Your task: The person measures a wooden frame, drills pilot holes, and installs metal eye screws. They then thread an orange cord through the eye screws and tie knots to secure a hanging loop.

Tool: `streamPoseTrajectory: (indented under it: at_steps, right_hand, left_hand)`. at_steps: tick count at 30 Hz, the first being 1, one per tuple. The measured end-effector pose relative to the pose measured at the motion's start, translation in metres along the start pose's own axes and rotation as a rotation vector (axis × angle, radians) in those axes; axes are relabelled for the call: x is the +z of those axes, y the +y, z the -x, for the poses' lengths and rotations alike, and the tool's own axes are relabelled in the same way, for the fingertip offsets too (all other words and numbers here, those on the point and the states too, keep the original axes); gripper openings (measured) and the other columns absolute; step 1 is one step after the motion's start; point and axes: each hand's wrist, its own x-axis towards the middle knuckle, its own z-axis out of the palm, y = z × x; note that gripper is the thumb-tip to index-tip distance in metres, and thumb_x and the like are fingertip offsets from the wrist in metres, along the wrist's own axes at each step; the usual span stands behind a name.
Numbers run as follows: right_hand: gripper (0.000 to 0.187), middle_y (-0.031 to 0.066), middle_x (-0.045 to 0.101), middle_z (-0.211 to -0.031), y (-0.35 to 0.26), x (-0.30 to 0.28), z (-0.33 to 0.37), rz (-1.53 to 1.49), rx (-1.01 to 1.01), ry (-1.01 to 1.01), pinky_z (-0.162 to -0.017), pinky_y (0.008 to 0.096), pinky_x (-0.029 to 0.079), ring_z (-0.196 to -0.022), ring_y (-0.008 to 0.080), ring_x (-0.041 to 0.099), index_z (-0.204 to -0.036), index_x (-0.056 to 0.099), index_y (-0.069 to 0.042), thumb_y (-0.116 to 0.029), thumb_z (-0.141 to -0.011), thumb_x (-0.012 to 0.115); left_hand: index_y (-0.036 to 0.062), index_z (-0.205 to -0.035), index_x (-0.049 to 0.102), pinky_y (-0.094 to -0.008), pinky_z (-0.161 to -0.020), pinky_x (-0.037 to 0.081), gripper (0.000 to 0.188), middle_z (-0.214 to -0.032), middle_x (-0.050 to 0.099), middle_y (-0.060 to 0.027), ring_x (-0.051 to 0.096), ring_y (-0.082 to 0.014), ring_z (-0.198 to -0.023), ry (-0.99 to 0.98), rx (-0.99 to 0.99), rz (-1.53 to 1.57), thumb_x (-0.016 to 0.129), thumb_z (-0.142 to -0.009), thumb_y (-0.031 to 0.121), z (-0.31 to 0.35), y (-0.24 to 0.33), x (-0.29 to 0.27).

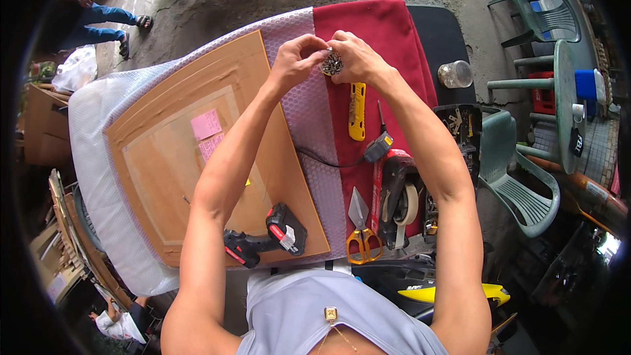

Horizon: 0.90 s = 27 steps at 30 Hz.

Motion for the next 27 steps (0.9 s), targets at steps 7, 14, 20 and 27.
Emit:
streamPoseTrajectory:
  at_steps: [7,14,20,27]
  right_hand:
    - [0.055,0.0116,0.058,-0.102,0.012,-0.036,0.028,-0.147,0.015,0.183,-0.091,0.0365,0.048,-0.104,0.0282,0.057,-0.108,0.064,-0.004,-0.015,-0.056,0.079]
    - [0.054,0.012,0.057,-0.1,0.052,-0.033,0.093,0.08,0.193,0.158,-0.086,0.0369,0.05,-0.095,0.0303,0.059,-0.106,0.062,-0.003,-0.011,-0.055,0.078]
    - [0.052,0.0124,0.058,-0.105,0.046,-0.044,0.107,-0.108,0.25,0.212,-0.09,0.0361,0.049,-0.1,0.0293,0.06,-0.109,0.061,-0.003,-0.009,-0.061,0.078]
    - [0.033,0.011,0.062,-0.085,0.06,-0.044,0.11,-0.123,0.219,0.208,-0.069,0.0308,0.051,-0.073,0.0198,0.06,-0.099,0.065,0.002,-0.001,-0.067,0.071]
  left_hand:
    - [-0.0007,-0.097,0.063,-0.0284,-0.078,0.053,0.01,-0.09,0.068,-0.0098,0.066,-0.0141,-0.083,0.003,-0.169,0.739,0.061,-0.088,0.005,0.0,0.005,-0.004]
    - [0.0014,-0.094,0.066,-0.0264,-0.069,0.054,0.013,-0.082,0.069,-0.0067,0.066,-0.0117,-0.075,-0.006,-0.133,-0.154,0.063,-0.081,0.005,-0.026,-0.008,0.031]
    - [0.0036,-0.101,0.066,-0.0265,-0.067,0.054,0.029,-0.084,0.069,-0.007,0.066,-0.0116,-0.072,0.059,0.053,-0.366,0.061,-0.073,-0.001,-0.03,-0.006,0.042]
    - [0.0072,-0.111,0.065,-0.033,-0.074,0.055,0.037,-0.097,0.065,-0.0107,0.066,-0.0235,-0.079,-0.074,0.319,-0.693,0.068,-0.074,0.001,-0.035,-0.006,0.043]
